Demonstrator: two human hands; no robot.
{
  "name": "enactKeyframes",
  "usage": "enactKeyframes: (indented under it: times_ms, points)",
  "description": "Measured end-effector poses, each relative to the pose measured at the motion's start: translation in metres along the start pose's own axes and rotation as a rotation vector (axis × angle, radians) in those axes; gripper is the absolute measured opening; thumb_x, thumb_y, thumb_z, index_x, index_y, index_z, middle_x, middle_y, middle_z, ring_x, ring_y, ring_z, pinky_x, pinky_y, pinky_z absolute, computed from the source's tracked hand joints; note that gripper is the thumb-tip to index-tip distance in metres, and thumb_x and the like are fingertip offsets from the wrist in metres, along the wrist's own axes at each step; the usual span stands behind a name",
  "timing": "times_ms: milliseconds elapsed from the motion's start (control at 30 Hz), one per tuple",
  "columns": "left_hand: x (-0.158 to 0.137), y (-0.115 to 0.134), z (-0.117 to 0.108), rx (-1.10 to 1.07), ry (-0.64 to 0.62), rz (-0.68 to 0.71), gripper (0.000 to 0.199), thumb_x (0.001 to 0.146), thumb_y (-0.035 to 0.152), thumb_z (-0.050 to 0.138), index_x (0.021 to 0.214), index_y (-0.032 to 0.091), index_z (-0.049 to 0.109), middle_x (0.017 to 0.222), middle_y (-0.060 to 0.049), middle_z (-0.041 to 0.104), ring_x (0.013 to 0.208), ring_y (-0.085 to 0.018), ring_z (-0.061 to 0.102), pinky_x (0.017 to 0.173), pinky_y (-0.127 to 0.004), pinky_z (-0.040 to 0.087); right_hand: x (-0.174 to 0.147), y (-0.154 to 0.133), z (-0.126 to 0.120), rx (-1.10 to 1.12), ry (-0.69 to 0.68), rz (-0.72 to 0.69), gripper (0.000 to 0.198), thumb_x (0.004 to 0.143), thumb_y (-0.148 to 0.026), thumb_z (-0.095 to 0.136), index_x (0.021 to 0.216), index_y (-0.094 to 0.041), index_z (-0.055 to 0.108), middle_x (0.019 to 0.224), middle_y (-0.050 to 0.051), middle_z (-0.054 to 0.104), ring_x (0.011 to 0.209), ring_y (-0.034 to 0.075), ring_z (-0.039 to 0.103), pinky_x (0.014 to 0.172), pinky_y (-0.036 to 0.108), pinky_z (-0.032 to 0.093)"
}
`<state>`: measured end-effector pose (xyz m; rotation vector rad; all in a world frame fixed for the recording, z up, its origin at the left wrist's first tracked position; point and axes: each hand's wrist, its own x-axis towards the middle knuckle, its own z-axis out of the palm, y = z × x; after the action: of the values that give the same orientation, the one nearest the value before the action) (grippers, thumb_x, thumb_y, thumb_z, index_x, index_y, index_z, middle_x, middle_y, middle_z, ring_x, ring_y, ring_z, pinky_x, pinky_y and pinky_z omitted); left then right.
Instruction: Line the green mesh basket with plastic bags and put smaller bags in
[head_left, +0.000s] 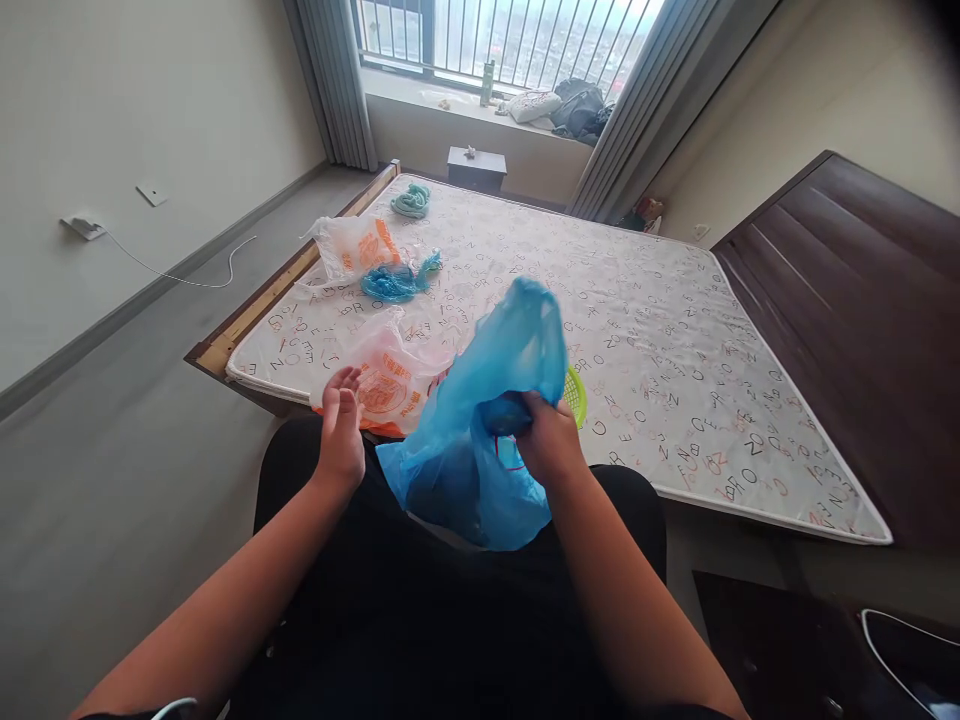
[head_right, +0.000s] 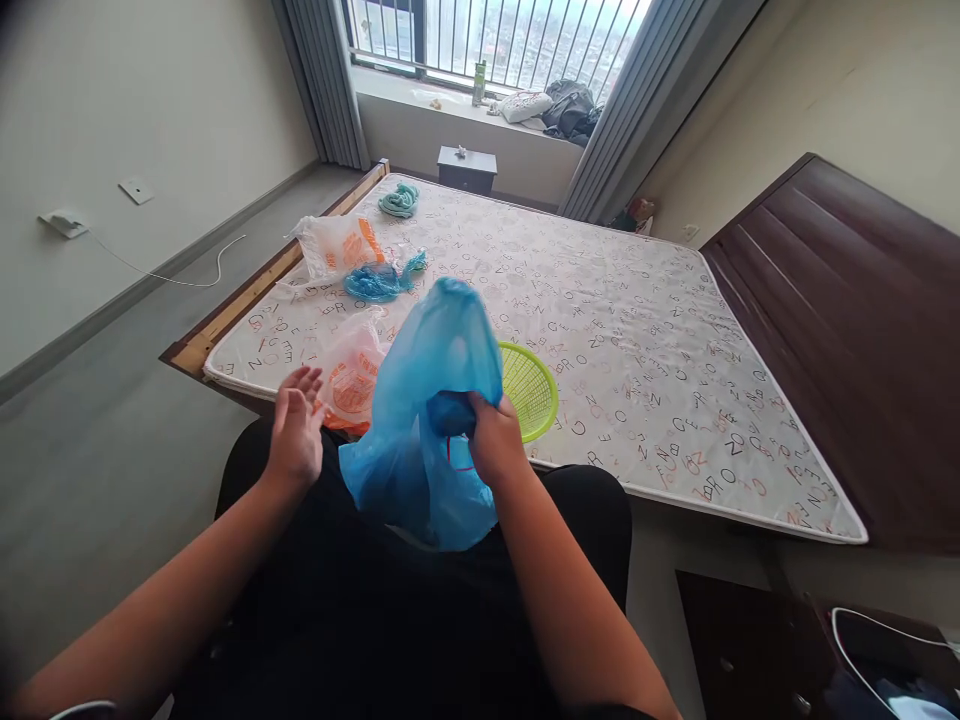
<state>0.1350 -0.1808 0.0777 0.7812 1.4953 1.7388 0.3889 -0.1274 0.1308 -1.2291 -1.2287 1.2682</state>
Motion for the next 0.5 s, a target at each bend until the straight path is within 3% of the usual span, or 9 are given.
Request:
enactKeyframes:
  times_ms: [67, 133, 200, 267, 333, 433, 467, 500]
  points:
    - [-0.01, -0.023, 0.002, -0.106, -0.158, -0.362, 0.076, 0.083, 0.085, 0.051, 0.132, 0.026, 0.058, 0.143, -0.018, 0.059, 0.135, -0.033, 0.055, 0.098, -0.048, 0.053, -0.001, -0.005, 0.002, 0.095, 0.155, -0.01, 0.039, 0.094, -0.048, 0.056, 0.115, -0.019, 0.072, 0.107, 0.012, 0.075, 0.102, 0.028, 0.073, 0.078, 0.04, 0.062]
    - [-0.026, -0.032, 0.008, -0.256, -0.456, -0.668, 0.086, 0.079, 0.091, 0.047, 0.131, 0.023, 0.06, 0.136, -0.02, 0.064, 0.127, -0.038, 0.062, 0.091, -0.054, 0.055, -0.005, -0.006, 0.007, 0.165, 0.167, -0.043, 0.048, 0.097, -0.054, 0.051, 0.13, -0.022, 0.065, 0.113, 0.011, 0.074, 0.11, 0.029, 0.071, 0.08, 0.043, 0.063]
    - [-0.04, -0.028, 0.016, -0.384, -0.697, -0.772, 0.089, 0.076, 0.092, 0.049, 0.131, 0.023, 0.062, 0.133, -0.019, 0.066, 0.121, -0.04, 0.065, 0.088, -0.055, 0.057, -0.011, -0.005, 0.009, 0.172, 0.171, -0.073, 0.052, 0.098, -0.057, 0.049, 0.136, -0.024, 0.062, 0.111, 0.01, 0.074, 0.112, 0.029, 0.071, 0.081, 0.044, 0.063]
    - [-0.043, -0.019, 0.024, -0.418, -0.747, -0.689, 0.077, 0.077, 0.08, 0.066, 0.128, 0.023, 0.063, 0.13, -0.014, 0.069, 0.119, -0.037, 0.067, 0.089, -0.049, 0.059, -0.019, -0.006, -0.002, 0.061, 0.137, -0.091, 0.052, 0.097, -0.058, 0.052, 0.132, -0.023, 0.065, 0.107, 0.01, 0.075, 0.113, 0.028, 0.07, 0.084, 0.044, 0.063]
    - [-0.034, -0.009, 0.029, -0.364, -0.626, -0.55, 0.062, 0.075, 0.059, 0.083, 0.121, 0.022, 0.066, 0.12, -0.01, 0.074, 0.111, -0.031, 0.072, 0.088, -0.042, 0.061, -0.024, -0.013, -0.026, -0.132, -0.055, -0.088, 0.048, 0.093, -0.058, 0.059, 0.121, -0.022, 0.072, 0.101, 0.009, 0.076, 0.111, 0.028, 0.07, 0.088, 0.043, 0.061]
    - [-0.013, 0.0, 0.029, -0.21, -0.396, -0.369, 0.046, 0.077, 0.05, 0.084, 0.108, 0.018, 0.07, 0.099, -0.008, 0.079, 0.089, -0.025, 0.077, 0.079, -0.037, 0.065, -0.027, -0.026, -0.075, -0.276, -0.694, -0.016, 0.044, 0.081, -0.06, 0.072, 0.103, -0.023, 0.078, 0.087, 0.007, 0.077, 0.097, 0.028, 0.073, 0.083, 0.042, 0.06]
    - [-0.008, 0.003, 0.028, -0.114, -0.362, -0.267, 0.043, 0.082, 0.052, 0.079, 0.104, 0.017, 0.071, 0.093, -0.007, 0.079, 0.084, -0.025, 0.077, 0.075, -0.037, 0.066, -0.027, -0.027, -0.087, -0.231, -0.83, -0.002, 0.048, 0.077, -0.065, 0.071, 0.096, -0.021, 0.079, 0.079, 0.007, 0.075, 0.089, 0.028, 0.073, 0.079, 0.042, 0.06]
    - [-0.005, 0.004, 0.026, 0.002, -0.334, -0.134, 0.041, 0.087, 0.055, 0.073, 0.1, 0.016, 0.072, 0.088, -0.007, 0.078, 0.079, -0.024, 0.077, 0.071, -0.036, 0.066, -0.027, -0.025, -0.094, -0.148, -0.847, -0.007, 0.055, 0.074, -0.071, 0.068, 0.089, -0.02, 0.078, 0.072, 0.007, 0.073, 0.084, 0.028, 0.073, 0.078, 0.044, 0.06]
